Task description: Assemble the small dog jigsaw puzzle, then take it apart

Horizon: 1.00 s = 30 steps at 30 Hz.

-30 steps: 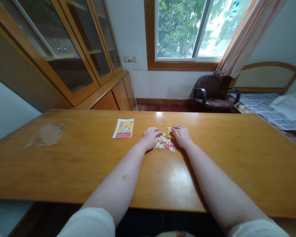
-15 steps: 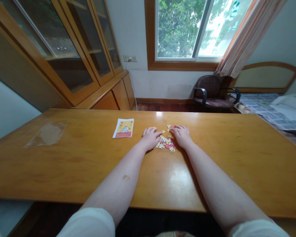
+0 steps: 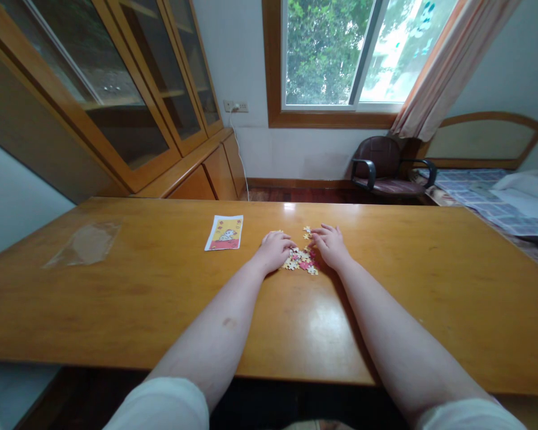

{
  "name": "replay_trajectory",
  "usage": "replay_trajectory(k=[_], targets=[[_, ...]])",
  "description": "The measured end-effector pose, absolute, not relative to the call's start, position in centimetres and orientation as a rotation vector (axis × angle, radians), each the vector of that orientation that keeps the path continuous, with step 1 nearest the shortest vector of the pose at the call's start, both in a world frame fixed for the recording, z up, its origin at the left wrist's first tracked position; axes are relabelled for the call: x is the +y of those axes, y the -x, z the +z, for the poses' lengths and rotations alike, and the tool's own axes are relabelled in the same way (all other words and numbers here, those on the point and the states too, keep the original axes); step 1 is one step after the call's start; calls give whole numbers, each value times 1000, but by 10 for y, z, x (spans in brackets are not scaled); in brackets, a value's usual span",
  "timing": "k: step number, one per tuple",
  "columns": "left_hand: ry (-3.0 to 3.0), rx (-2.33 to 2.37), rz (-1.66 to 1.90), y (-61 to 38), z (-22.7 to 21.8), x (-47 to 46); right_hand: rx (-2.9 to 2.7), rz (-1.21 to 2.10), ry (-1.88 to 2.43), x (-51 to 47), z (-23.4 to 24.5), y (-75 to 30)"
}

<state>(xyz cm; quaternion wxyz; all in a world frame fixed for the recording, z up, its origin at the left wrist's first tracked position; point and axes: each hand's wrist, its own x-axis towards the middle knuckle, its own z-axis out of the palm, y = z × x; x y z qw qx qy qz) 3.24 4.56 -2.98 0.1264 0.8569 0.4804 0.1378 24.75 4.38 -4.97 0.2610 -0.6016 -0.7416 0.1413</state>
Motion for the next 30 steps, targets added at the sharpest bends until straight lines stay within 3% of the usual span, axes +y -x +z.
replay_trajectory(k=[14, 21, 30], targets=[[-2462, 1467, 419, -32, -30, 48, -2132, 377, 1636, 38, -46, -242], [-2432, 1559, 236, -34, -31, 43, -2221, 418, 1587, 37, -44, -240], [-2318, 1839, 390, -30, -37, 49, -2280, 457, 1512, 36, -44, -235]])
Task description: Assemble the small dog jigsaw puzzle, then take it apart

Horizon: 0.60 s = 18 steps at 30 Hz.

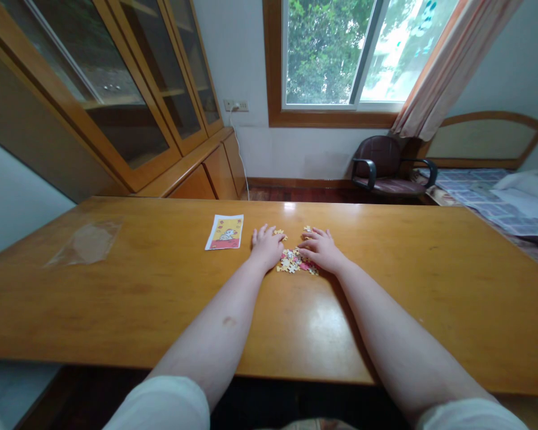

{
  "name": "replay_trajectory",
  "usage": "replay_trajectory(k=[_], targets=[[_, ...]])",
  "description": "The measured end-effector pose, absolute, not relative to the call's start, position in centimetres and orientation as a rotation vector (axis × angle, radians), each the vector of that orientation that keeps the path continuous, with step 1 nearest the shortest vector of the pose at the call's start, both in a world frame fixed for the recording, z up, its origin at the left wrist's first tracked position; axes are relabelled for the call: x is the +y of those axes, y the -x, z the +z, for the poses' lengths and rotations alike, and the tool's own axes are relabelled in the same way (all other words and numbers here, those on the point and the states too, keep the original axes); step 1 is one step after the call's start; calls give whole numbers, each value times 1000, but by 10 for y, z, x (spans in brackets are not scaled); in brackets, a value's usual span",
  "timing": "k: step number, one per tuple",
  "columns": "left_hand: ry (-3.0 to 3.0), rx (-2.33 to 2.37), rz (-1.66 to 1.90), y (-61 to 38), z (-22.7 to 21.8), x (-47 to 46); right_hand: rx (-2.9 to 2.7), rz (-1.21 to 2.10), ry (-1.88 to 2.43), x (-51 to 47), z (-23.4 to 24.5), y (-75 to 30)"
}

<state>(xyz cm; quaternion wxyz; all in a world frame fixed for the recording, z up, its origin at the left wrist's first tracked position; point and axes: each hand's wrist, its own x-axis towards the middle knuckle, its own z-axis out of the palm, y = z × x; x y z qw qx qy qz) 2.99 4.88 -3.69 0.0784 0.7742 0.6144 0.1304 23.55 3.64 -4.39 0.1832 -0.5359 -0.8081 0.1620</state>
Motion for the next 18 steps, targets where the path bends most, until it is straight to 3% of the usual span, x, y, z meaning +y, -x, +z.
replay_trajectory(k=[9, 18], targets=[[-2512, 1404, 372, -34, -29, 43, -2184, 455, 1450, 39, -48, -232], [-2538, 1370, 427, -33, -38, 47, -2215, 479, 1397, 40, -51, -231]])
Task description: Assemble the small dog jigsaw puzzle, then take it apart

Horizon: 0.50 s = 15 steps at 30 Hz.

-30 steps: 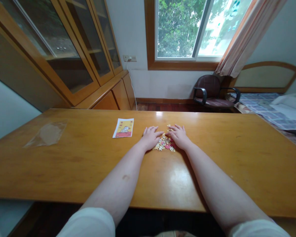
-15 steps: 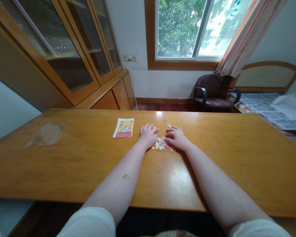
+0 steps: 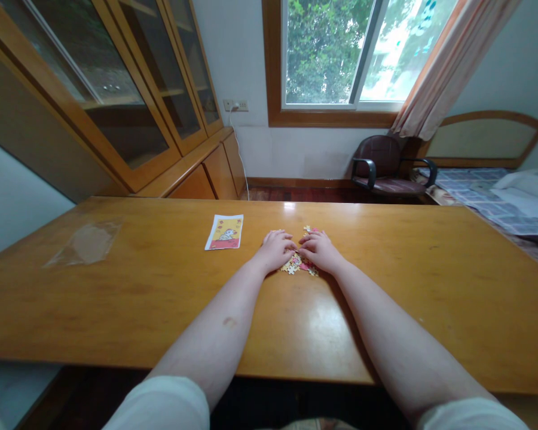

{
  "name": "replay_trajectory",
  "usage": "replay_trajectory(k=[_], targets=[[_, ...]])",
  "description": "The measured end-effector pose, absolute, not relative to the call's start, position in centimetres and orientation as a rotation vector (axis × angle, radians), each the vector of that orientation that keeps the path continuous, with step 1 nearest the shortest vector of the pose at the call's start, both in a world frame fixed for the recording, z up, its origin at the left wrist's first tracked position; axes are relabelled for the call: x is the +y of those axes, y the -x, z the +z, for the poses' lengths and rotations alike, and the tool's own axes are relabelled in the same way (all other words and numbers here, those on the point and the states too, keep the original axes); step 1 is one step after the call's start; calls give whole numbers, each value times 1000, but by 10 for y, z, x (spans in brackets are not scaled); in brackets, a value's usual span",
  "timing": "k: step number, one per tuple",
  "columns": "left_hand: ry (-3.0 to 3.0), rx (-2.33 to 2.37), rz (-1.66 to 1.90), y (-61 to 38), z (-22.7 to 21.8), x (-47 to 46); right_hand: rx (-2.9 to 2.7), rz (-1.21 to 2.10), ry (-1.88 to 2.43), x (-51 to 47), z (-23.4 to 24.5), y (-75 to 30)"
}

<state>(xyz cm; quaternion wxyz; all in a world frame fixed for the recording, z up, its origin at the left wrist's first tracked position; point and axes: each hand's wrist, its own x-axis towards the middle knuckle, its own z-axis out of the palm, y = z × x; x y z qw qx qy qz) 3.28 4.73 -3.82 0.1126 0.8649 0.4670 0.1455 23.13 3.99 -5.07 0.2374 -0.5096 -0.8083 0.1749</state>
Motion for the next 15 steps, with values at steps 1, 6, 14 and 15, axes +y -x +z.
replay_trajectory(k=[1, 6, 14, 15], targets=[[-2540, 1373, 450, -33, -38, 48, -2219, 484, 1391, 40, -50, -231], [-2481, 1512, 524, -31, -35, 50, -2200, 488, 1359, 40, -47, -233], [-2445, 1621, 564, -29, -37, 52, -2312, 529, 1293, 36, -44, -234], [-2465, 1605, 537, -29, -38, 52, -2329, 525, 1299, 36, -44, -234]])
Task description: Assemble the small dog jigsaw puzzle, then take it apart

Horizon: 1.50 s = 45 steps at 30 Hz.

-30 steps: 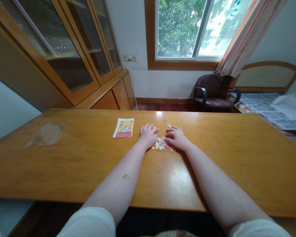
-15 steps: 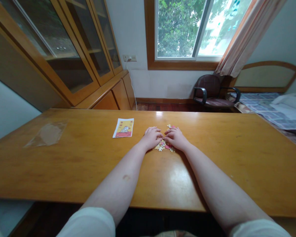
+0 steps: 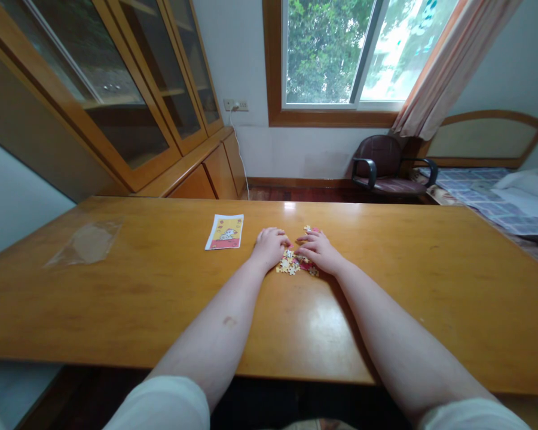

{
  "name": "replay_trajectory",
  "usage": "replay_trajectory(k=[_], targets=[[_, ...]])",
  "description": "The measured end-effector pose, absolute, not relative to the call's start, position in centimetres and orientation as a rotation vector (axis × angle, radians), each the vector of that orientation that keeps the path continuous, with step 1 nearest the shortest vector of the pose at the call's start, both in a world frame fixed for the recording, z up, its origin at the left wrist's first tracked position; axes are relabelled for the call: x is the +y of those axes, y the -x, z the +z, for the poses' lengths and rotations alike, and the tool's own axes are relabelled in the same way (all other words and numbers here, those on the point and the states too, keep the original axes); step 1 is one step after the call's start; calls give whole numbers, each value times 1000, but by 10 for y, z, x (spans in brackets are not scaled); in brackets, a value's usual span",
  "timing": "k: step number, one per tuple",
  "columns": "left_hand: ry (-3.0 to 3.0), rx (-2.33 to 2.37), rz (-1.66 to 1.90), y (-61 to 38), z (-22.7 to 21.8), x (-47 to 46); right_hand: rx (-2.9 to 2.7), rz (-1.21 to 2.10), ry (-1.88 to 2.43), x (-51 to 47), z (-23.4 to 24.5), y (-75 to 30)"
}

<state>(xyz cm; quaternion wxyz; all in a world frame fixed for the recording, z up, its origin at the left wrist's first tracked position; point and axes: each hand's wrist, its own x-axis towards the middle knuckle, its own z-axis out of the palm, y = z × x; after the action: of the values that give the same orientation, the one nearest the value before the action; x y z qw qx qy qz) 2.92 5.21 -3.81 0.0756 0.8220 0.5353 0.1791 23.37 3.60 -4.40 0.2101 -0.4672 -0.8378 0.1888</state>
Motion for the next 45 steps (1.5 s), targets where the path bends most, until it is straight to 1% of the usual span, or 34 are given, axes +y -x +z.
replay_trajectory(k=[6, 11, 16, 22, 34, 36, 40, 45], targets=[[-2459, 1628, 556, -28, -39, 53, -2285, 473, 1423, 34, -42, -234], [-2496, 1486, 535, -29, -36, 53, -2358, 526, 1269, 35, -44, -236], [-2462, 1504, 578, -29, -38, 54, -2309, 481, 1396, 35, -44, -236], [-2462, 1496, 603, -27, -40, 56, -2373, 540, 1247, 33, -40, -235], [-2451, 1499, 583, -28, -37, 54, -2188, 419, 1606, 37, -45, -237], [-2454, 1490, 587, -29, -38, 55, -2157, 400, 1607, 37, -45, -237], [-2461, 1474, 584, -28, -38, 55, -2245, 435, 1475, 37, -46, -237], [-2466, 1446, 598, -27, -39, 55, -2239, 435, 1567, 36, -45, -236]])
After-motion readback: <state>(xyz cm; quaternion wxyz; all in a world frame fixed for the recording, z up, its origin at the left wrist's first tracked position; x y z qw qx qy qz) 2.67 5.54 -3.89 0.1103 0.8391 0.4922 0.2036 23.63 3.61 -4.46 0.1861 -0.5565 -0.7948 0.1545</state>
